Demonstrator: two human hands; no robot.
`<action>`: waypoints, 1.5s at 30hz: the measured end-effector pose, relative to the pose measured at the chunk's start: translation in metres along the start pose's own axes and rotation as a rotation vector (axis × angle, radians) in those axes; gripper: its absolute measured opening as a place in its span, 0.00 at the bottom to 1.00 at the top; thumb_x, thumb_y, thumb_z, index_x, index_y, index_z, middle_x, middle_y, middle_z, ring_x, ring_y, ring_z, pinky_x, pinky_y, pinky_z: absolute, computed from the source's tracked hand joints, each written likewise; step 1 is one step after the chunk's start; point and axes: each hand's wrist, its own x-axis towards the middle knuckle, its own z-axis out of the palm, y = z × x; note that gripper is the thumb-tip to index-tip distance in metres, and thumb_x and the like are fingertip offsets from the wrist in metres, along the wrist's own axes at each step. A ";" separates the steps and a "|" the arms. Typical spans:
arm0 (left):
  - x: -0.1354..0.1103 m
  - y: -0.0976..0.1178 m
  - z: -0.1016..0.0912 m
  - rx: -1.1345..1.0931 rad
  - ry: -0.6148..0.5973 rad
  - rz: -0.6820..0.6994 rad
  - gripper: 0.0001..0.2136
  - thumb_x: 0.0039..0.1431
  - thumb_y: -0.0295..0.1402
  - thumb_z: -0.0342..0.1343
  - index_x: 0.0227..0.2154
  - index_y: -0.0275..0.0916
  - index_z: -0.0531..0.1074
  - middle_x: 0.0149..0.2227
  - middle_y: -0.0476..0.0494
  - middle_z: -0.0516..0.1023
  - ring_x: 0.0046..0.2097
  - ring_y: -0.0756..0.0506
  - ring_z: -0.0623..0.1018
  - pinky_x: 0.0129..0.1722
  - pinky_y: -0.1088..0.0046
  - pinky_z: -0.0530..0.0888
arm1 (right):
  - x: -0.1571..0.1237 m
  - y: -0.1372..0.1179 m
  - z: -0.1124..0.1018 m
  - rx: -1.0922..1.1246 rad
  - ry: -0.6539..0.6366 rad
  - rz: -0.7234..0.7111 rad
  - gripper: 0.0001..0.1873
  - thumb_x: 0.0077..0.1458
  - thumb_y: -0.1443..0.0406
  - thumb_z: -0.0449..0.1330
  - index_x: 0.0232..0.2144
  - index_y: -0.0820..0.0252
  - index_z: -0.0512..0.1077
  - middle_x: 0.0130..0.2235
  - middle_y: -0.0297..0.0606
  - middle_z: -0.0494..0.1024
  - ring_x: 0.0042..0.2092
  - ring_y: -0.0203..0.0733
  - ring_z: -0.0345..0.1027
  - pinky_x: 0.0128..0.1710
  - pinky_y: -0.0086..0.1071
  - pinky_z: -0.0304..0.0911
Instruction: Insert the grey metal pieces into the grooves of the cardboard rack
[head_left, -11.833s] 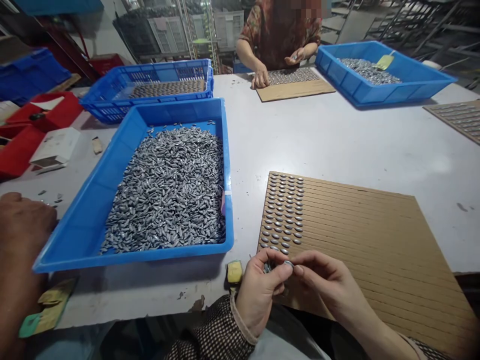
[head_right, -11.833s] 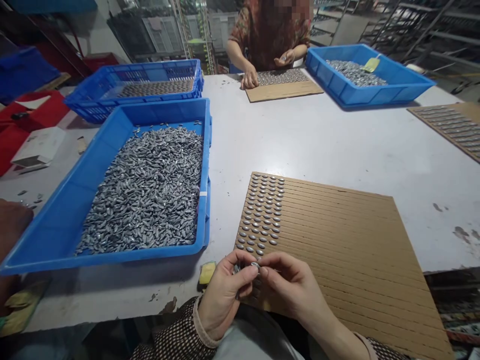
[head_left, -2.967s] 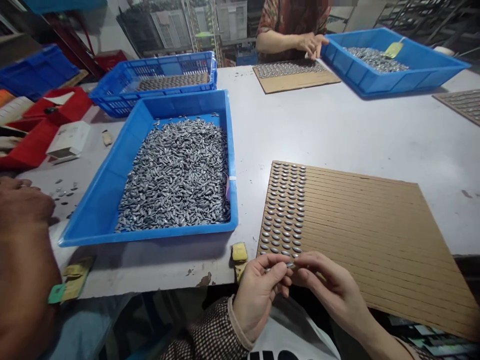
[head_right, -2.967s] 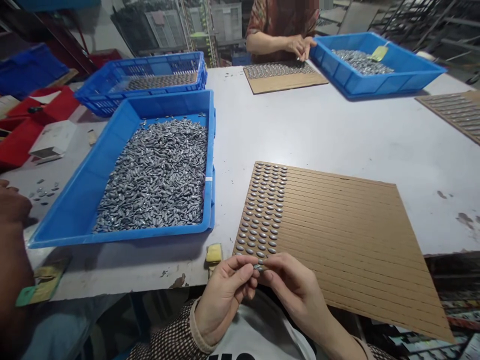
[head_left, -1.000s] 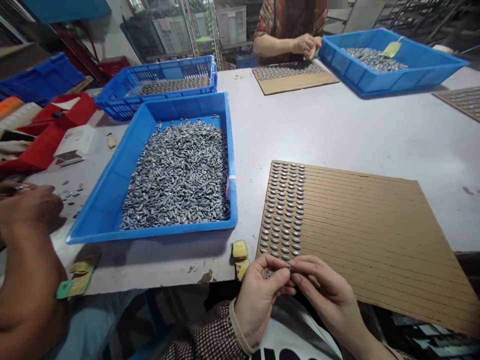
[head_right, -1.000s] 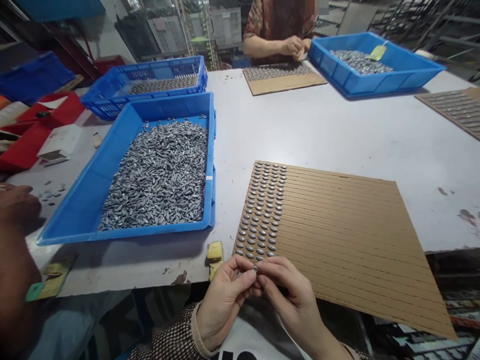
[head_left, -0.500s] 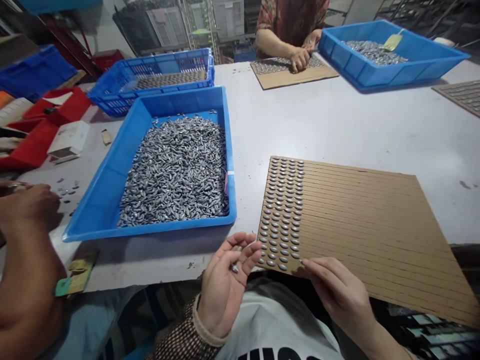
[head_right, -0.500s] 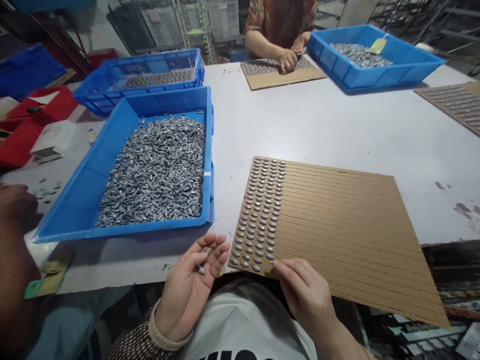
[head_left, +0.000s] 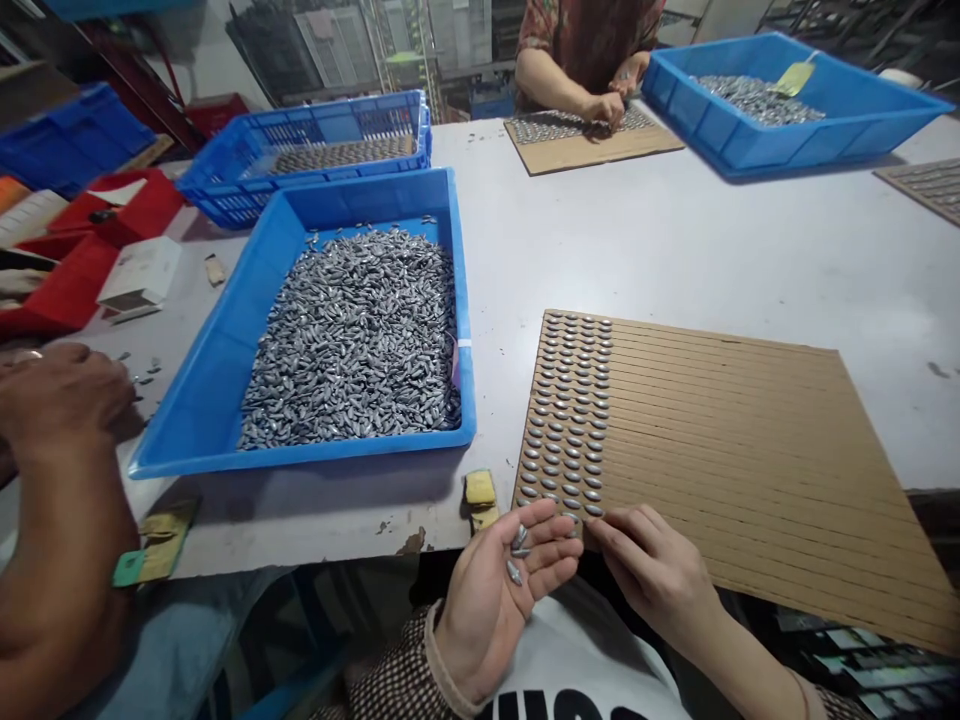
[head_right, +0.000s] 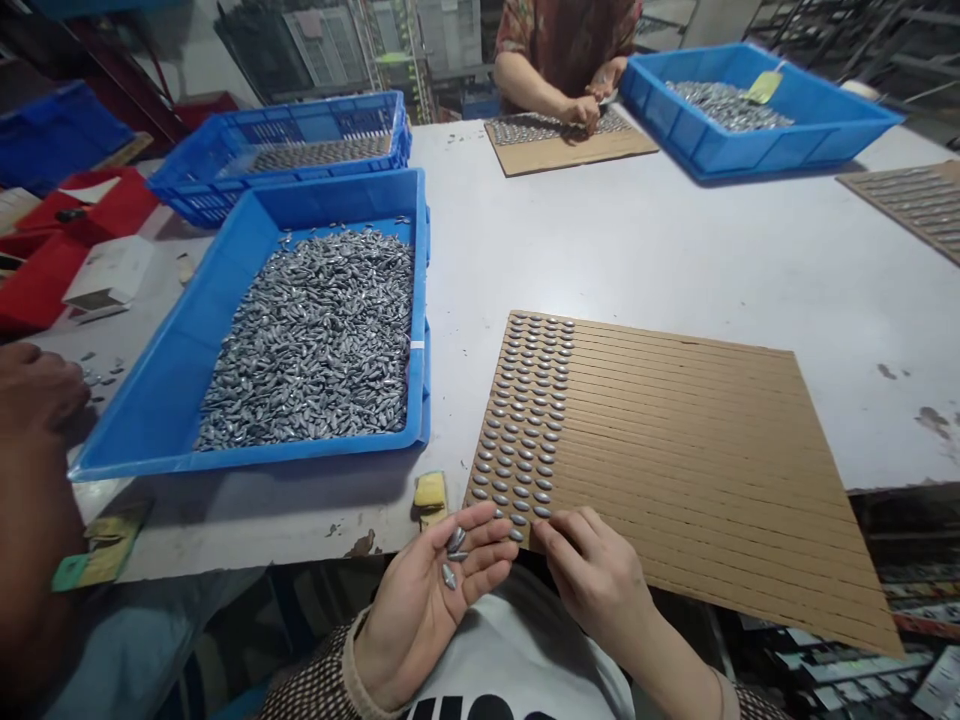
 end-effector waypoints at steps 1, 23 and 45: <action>0.000 -0.001 -0.001 -0.006 -0.008 -0.005 0.16 0.62 0.30 0.51 0.49 0.26 0.70 0.47 0.27 0.78 0.44 0.39 0.81 0.46 0.64 0.76 | -0.001 0.001 0.000 0.001 -0.009 0.000 0.13 0.62 0.72 0.54 0.44 0.59 0.75 0.37 0.43 0.76 0.37 0.40 0.69 0.34 0.33 0.69; 0.014 -0.021 0.013 -0.064 -0.055 -0.038 0.18 0.61 0.39 0.55 0.48 0.31 0.76 0.53 0.33 0.74 0.54 0.41 0.73 0.52 0.69 0.70 | 0.024 -0.040 -0.010 0.058 -0.008 -0.071 0.16 0.61 0.72 0.54 0.50 0.60 0.72 0.43 0.46 0.76 0.43 0.46 0.67 0.41 0.42 0.66; -0.006 -0.003 -0.006 0.192 -0.040 0.138 0.11 0.57 0.37 0.61 0.36 0.35 0.70 0.27 0.43 0.78 0.26 0.50 0.76 0.28 0.75 0.71 | -0.016 -0.007 0.003 0.107 -0.007 0.049 0.12 0.60 0.74 0.55 0.42 0.57 0.74 0.39 0.42 0.78 0.38 0.41 0.72 0.37 0.36 0.70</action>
